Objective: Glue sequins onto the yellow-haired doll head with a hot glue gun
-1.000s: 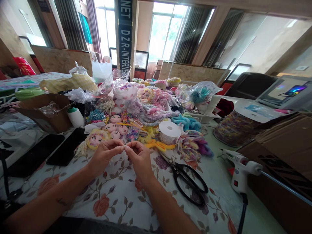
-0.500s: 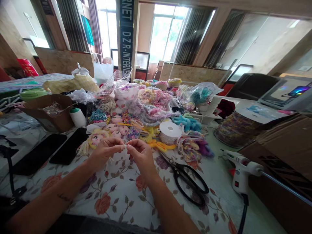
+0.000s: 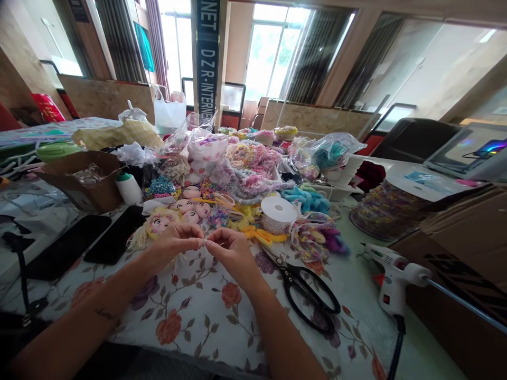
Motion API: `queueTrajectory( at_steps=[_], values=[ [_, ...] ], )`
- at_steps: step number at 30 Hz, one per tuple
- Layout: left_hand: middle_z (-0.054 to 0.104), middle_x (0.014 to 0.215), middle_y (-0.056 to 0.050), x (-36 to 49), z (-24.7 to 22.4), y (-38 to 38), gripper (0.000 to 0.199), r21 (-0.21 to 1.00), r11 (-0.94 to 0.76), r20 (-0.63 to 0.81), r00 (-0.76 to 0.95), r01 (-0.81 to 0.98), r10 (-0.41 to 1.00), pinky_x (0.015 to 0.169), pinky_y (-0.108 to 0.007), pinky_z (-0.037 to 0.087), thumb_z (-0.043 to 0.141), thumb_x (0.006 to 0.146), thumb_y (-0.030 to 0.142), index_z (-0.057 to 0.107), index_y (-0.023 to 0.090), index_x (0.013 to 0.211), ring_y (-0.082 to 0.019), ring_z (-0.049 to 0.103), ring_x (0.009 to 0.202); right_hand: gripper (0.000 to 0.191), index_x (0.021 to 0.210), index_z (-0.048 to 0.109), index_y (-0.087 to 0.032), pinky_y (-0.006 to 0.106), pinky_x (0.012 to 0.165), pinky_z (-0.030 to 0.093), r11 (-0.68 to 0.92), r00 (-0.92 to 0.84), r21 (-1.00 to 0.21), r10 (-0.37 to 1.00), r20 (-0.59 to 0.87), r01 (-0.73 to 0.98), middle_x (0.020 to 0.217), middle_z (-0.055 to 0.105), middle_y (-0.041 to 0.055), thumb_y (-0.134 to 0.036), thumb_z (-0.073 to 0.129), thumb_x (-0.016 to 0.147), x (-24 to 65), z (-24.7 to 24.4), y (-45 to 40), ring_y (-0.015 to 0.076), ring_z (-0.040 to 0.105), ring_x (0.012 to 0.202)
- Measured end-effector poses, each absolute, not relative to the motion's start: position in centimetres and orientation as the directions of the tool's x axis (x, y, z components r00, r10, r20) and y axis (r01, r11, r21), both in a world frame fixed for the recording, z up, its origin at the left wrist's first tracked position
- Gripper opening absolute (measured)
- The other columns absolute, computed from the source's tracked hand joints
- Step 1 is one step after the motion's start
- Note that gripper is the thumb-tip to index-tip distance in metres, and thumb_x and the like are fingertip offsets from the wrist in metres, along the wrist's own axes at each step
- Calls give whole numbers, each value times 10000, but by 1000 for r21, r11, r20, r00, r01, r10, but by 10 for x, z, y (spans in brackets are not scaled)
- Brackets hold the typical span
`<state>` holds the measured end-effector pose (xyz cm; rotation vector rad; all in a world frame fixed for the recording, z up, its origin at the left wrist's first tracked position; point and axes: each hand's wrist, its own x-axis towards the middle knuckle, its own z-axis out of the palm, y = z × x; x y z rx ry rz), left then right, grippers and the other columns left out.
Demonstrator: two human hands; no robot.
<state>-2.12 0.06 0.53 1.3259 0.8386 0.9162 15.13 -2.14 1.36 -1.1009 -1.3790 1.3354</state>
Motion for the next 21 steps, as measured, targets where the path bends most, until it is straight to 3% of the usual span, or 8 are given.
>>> queueTrajectory(
  at_steps=[6,11,21],
  values=[
    [605,650,2,-22,9,1,163,997,48,-14,436,-67,900,601,-229,382,733,686,320,697,161,701,-105,495,609,187,700,630,-156,218,481,314,19,-181,-1000,983,18,5,592,533,-34,-320,717,679,153,13,-21,80,429,508],
    [658,809,-26,-19,7,1,222,987,53,11,394,-149,919,644,-232,437,718,722,367,729,191,857,-134,546,729,213,703,624,-159,212,484,309,30,-56,-995,998,35,-100,583,551,-33,-348,723,696,150,12,-22,78,421,514],
    [645,731,-4,-10,-2,-4,156,977,14,46,277,-211,960,641,-208,411,750,711,324,732,187,784,-100,513,676,198,725,651,-166,208,513,338,64,44,-983,997,57,-170,599,547,-35,-348,728,714,138,3,-24,81,440,540]
  ],
)
